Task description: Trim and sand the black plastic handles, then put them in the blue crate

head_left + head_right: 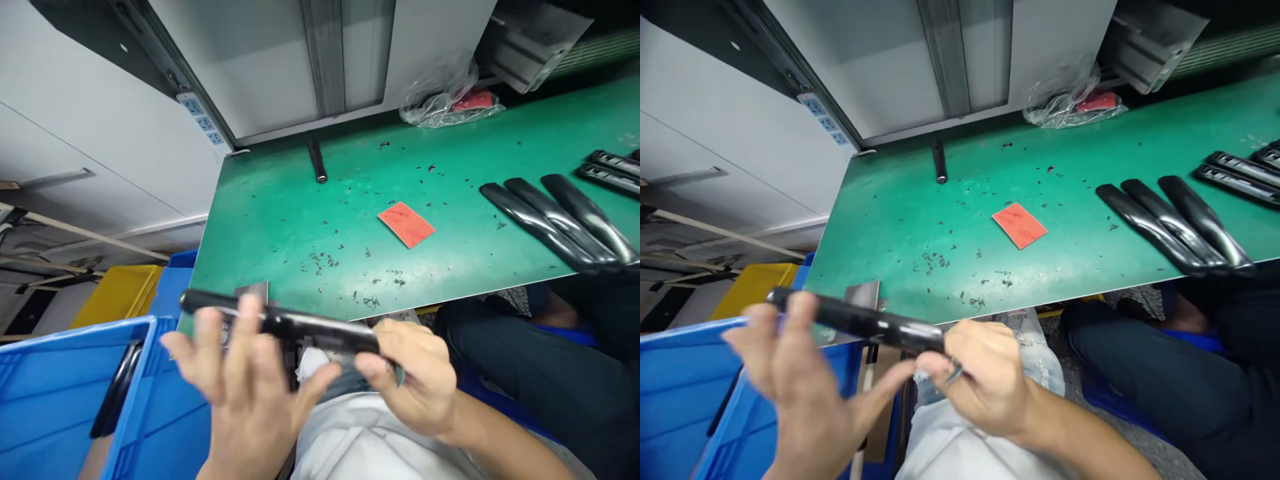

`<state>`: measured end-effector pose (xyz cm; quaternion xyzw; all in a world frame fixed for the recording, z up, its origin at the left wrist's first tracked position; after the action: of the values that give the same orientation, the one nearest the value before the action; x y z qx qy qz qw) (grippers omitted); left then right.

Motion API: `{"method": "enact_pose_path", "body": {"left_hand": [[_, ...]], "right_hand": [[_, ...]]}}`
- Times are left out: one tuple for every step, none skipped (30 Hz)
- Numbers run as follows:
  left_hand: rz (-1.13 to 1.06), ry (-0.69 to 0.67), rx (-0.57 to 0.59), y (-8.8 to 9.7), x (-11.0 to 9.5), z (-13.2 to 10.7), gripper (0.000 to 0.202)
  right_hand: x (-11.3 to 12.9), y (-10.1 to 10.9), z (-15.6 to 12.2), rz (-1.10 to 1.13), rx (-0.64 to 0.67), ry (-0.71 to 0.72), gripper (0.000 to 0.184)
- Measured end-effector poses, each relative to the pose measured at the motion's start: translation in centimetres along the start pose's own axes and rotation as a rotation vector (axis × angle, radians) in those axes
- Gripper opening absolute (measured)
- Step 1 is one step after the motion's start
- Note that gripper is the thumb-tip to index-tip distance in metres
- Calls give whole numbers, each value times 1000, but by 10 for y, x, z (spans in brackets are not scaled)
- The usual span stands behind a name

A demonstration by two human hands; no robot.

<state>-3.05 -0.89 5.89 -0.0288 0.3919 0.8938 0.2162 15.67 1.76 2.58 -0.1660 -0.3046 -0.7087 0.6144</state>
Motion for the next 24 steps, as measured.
{"method": "enact_pose_path", "body": {"left_hand": [[10,-164,113,3,-7,-4,100],[-25,-277,208,6,-10,-6,78],[-63,-346,284,7,-11,-8,60],[-108,-366,320,8,-10,-7,51],[-158,-338,323,9,-6,-6,46],[-196,-302,307,9,-3,-4,44],[-217,-272,291,8,0,-3,44],[-230,-257,284,7,2,-3,45],[-242,-254,282,5,3,-4,46],[-254,-256,285,3,4,-4,46],[-262,-261,291,1,3,-5,46],[-266,-263,296,0,3,-5,46],[-270,-260,305,-1,2,-5,45],[-276,-257,319,-2,2,-5,45],[-283,-256,333,-3,1,-5,45],[-289,-256,347,-3,1,-5,45],[-296,-260,361,-4,0,-4,44],[-301,-264,375,-4,-1,-3,44],[-302,-272,386,-4,-2,-3,43],[-300,-279,394,-5,-2,-2,41],[-297,-284,404,-5,-3,-1,39],[-291,-287,417,-5,-4,0,38],[-286,-290,423,-5,-5,0,37],[-279,-290,427,-5,-5,1,36]], "right_hand": [[5,0,3,45,39,41,32],[8,0,5,94,78,68,31],[9,2,7,139,99,59,29],[7,6,8,166,106,5,25],[3,10,8,167,114,-87,22],[-3,15,8,145,129,-192,22],[-9,20,8,107,154,-275,23],[-13,23,9,74,200,-309,21],[-14,25,10,60,262,-281,18],[-12,26,13,70,324,-203,18],[-9,26,15,84,361,-99,20],[-5,26,17,84,379,4,22],[-1,25,20,59,388,90,23],[2,24,22,7,382,158,25],[4,23,24,-57,368,212,29],[6,21,26,-118,356,254,38],[8,20,27,-167,343,285,48],[9,18,29,-204,328,311,56],[9,17,30,-239,310,332,62],[10,17,31,-273,298,348,64],[10,16,32,-304,295,359,64],[9,16,33,-330,294,369,64],[9,16,34,-354,298,378,63],[9,16,34,-377,306,388,63]]}}
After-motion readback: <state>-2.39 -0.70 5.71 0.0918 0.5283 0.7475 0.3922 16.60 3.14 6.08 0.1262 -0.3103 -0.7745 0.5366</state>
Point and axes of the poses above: each hand's wrist, its own z-axis towards the middle knuckle, its own y-axis out of the back of the hand, x = y × z, the point moved 4 cm from there along z, towards the middle knuckle, and after that the axes turned 4 degrees about y, right-handed, at the moved point
